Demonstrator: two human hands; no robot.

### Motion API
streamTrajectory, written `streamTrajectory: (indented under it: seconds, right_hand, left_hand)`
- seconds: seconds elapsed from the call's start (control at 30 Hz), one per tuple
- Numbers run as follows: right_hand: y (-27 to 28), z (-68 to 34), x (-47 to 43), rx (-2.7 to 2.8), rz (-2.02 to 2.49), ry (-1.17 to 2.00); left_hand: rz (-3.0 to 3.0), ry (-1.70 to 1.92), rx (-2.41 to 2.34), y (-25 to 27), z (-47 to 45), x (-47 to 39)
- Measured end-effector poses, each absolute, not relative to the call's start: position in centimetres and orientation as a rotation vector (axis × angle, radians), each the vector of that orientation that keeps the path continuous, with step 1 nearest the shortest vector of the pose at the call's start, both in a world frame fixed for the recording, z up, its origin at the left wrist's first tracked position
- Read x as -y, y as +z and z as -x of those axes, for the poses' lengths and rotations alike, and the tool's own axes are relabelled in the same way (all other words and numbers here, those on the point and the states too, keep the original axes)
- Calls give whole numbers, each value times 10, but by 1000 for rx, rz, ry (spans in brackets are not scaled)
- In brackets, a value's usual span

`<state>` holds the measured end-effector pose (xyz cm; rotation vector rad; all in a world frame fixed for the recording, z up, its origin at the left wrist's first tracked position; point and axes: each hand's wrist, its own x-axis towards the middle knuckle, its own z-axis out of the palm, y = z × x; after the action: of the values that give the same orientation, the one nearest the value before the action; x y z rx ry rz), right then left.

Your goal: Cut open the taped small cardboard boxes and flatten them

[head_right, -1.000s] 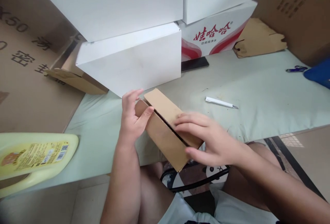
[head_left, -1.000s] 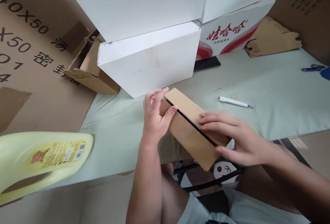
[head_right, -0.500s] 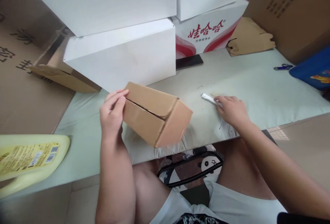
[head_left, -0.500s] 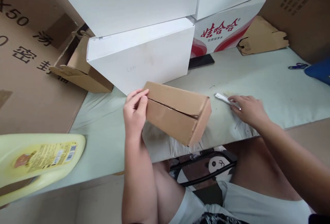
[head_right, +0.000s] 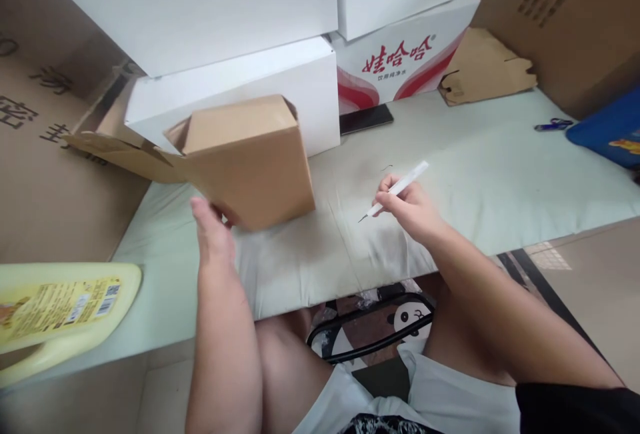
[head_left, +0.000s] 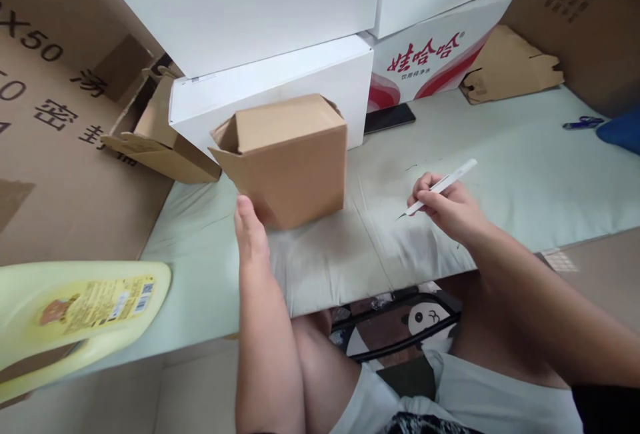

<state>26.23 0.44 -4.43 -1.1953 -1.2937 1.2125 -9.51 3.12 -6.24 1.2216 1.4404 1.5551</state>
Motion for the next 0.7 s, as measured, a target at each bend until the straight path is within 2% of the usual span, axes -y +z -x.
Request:
streamTrajectory:
  seconds: [0.1, 0.2, 0.43, 0.7]
  right_hand:
    - [-53, -247, -17, 1244, 1163, 1203]
    - [-65, -237, -26, 1170, 1095, 1098]
    - [-83, -228, -40, 1338, 1005, 1002]
    - [-9, -243, 1, 1724, 766, 776]
  left_hand:
    - [-1328, 1583, -1347, -56, 82, -30]
    - [-1467, 1443, -1243, -53, 74, -30]
    - [-1473, 1178, -1443, -62, 58, -27]
    - [-943, 1245, -1256, -56, 3, -28]
